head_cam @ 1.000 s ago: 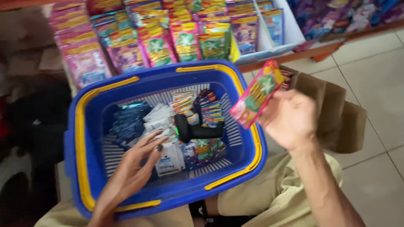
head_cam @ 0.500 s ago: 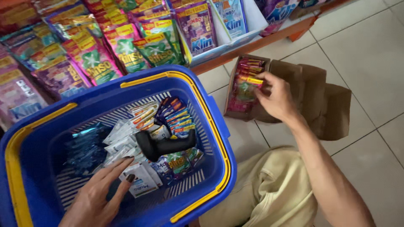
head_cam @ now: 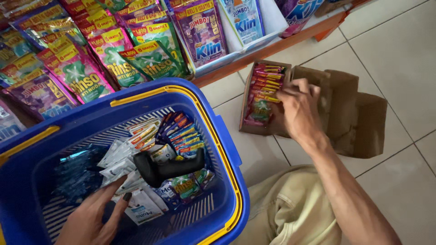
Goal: The person sits on the floor and repeatedly picks small sachets from a blue basket, scans each with a handheld barcode scanner, and places them into a brown paper bag. The process is repeated for multiple items throughout the clip.
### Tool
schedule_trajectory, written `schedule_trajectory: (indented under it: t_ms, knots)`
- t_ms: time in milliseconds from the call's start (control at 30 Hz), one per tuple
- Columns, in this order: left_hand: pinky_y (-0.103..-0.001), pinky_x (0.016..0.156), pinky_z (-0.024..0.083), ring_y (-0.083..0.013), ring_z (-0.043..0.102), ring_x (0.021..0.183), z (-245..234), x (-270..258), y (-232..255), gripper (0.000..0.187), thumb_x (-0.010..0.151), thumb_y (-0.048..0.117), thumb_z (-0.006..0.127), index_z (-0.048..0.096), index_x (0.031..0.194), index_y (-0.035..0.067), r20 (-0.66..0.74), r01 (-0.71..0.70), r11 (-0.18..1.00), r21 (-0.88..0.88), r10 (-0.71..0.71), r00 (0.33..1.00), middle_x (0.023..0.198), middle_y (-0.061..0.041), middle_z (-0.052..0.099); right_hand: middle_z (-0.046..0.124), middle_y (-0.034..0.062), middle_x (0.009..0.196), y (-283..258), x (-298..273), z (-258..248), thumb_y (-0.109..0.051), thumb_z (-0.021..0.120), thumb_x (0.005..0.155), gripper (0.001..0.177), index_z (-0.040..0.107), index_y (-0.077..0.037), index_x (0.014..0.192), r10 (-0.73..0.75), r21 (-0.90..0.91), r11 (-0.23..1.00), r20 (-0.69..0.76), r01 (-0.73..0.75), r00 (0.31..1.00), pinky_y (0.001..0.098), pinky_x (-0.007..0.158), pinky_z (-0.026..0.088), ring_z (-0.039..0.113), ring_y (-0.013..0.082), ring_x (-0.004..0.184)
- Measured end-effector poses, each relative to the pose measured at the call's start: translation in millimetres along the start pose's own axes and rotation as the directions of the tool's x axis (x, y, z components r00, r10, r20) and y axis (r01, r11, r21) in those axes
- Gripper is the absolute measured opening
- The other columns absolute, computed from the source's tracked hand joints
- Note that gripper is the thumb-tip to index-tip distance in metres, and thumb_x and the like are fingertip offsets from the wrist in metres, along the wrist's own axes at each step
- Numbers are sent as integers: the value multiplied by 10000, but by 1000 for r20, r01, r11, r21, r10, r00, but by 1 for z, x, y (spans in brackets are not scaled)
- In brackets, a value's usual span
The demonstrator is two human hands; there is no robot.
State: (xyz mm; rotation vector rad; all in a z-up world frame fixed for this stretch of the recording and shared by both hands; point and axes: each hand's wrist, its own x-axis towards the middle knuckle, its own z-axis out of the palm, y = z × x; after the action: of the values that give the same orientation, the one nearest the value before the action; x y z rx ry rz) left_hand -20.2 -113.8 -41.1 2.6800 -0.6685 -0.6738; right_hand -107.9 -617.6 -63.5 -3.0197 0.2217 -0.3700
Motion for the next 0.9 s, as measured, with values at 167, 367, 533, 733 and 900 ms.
schedule_trajectory:
  t_ms: [167,367,533,733,900]
  knots:
    - [-332,1099,452,-167,610,1337,-2,-1,3,592,909,411,580,537,1490,302,-3,-3,1000,6,3,1000,1411,15,674,725,-43,1141,-3,-4,2,-301,757,904,151,793,-193,1003,54,-112,992,28,-50,998,496,918,270,454,303,1191]
    - [-363,1061,491,-191,624,1301,-13,-6,16,592,909,446,583,519,1490,356,22,120,991,56,-122,992,1347,40,691,689,29,1148,3,-7,11,-310,605,1043,220,754,-159,1101,68,-51,997,48,-65,997,532,910,278,415,351,1157]
    - [-397,1024,499,-246,649,1241,-8,-13,3,571,921,406,587,535,1468,248,-48,-7,999,54,9,999,1349,-13,688,673,30,1188,1,-12,-1,-212,609,939,217,696,-149,1128,37,-98,995,88,-29,995,550,949,298,455,360,1188]
    - [-422,1030,509,-221,609,1298,-13,-15,11,597,926,455,558,496,1493,279,1,44,994,98,-44,999,1416,23,637,576,71,1111,-10,-10,6,-223,574,870,231,678,-121,1049,-12,-82,996,110,21,994,533,945,242,406,373,1177]
    - [-436,1035,517,-222,605,1306,-12,-17,12,575,934,469,550,521,1466,254,-20,50,993,108,-48,999,1417,18,638,570,103,1213,-23,-7,3,-215,622,855,218,736,-133,1021,-19,-171,985,73,31,997,617,1141,192,418,407,1290]
